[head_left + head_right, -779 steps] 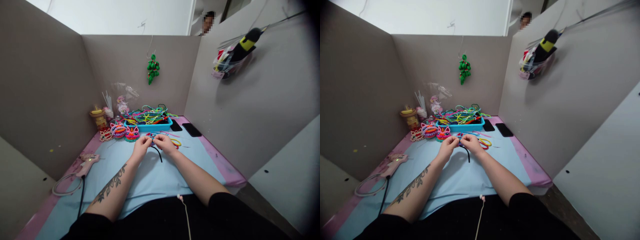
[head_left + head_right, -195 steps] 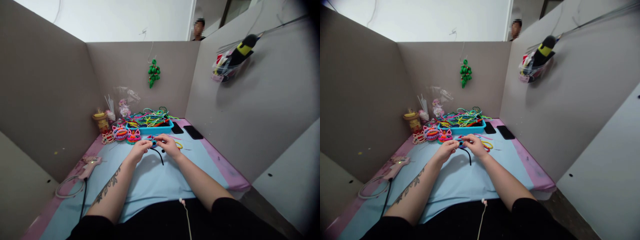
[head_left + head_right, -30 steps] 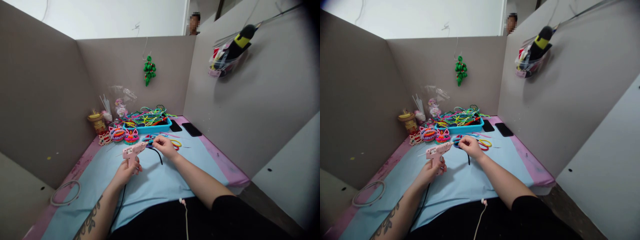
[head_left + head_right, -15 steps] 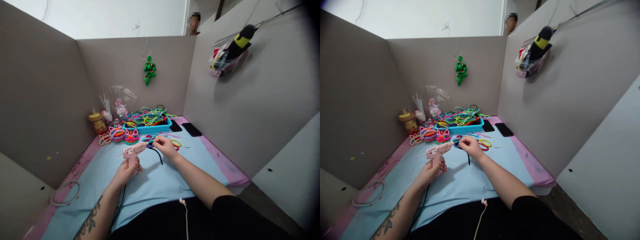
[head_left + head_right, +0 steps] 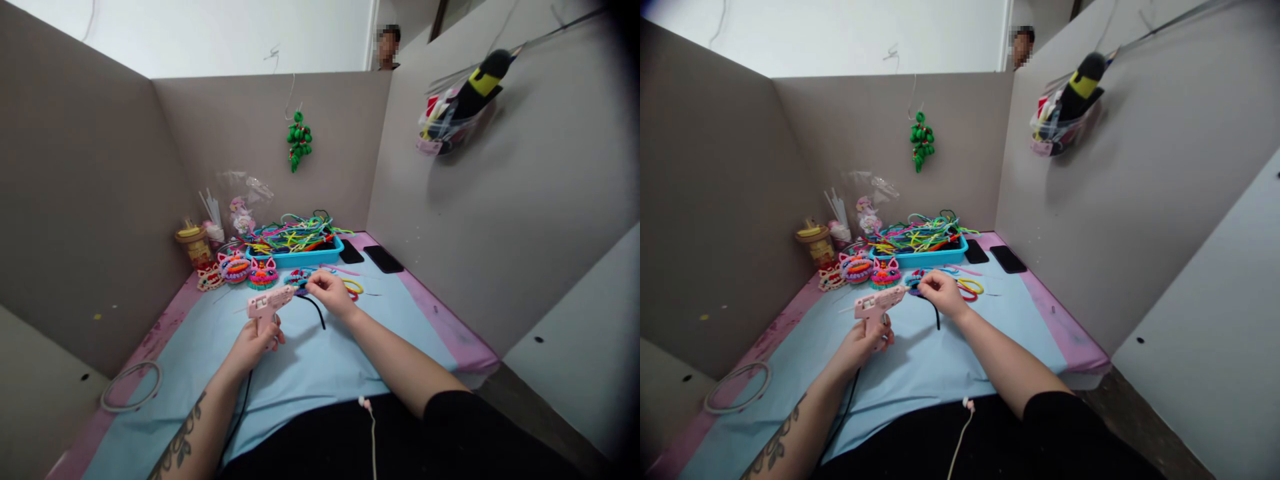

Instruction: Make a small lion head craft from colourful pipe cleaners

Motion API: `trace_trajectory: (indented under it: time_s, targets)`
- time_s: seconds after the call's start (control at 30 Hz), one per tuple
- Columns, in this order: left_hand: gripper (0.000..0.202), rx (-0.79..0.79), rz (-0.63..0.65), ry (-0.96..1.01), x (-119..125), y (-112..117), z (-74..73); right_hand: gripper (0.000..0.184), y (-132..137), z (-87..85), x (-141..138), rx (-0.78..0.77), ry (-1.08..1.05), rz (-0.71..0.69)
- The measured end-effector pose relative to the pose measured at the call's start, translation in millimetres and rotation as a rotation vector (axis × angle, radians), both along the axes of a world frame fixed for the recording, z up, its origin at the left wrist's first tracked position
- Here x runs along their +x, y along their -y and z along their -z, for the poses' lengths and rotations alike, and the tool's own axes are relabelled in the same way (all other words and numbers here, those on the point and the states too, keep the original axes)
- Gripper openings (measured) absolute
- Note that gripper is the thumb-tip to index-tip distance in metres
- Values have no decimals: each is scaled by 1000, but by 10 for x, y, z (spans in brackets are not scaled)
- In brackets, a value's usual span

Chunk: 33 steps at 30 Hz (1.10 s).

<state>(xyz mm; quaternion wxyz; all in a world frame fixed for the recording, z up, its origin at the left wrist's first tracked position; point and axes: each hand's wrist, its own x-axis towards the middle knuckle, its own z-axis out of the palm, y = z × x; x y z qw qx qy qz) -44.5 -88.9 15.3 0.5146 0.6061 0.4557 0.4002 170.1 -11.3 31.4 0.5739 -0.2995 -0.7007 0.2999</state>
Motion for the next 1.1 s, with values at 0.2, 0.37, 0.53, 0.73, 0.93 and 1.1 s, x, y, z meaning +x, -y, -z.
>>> trace_trajectory:
  time_s: [0.2,0.37,0.53,0.73,0.93,1.1]
  targets:
    - [32,2,-35,21,6,4,4,13,-7,12,4,-12,-13,-10]
    - [33,4,-46,32,8,16,-5,13,8,-8,3,-20,-13,-19]
    - [34,8,-45,52,7,18,1,13,33,-32,4,-25,-10,-26]
    - [36,10,-48,53,7,4,-2,15,44,-62,6,-78,-46,-95]
    - [35,13,-41,23,-6,-5,29,23,40,-88,-1,-242,-167,-175]
    - [39,178,-105,-244,-6,2,-43,31,-12,-60,-8,-446,-367,-218]
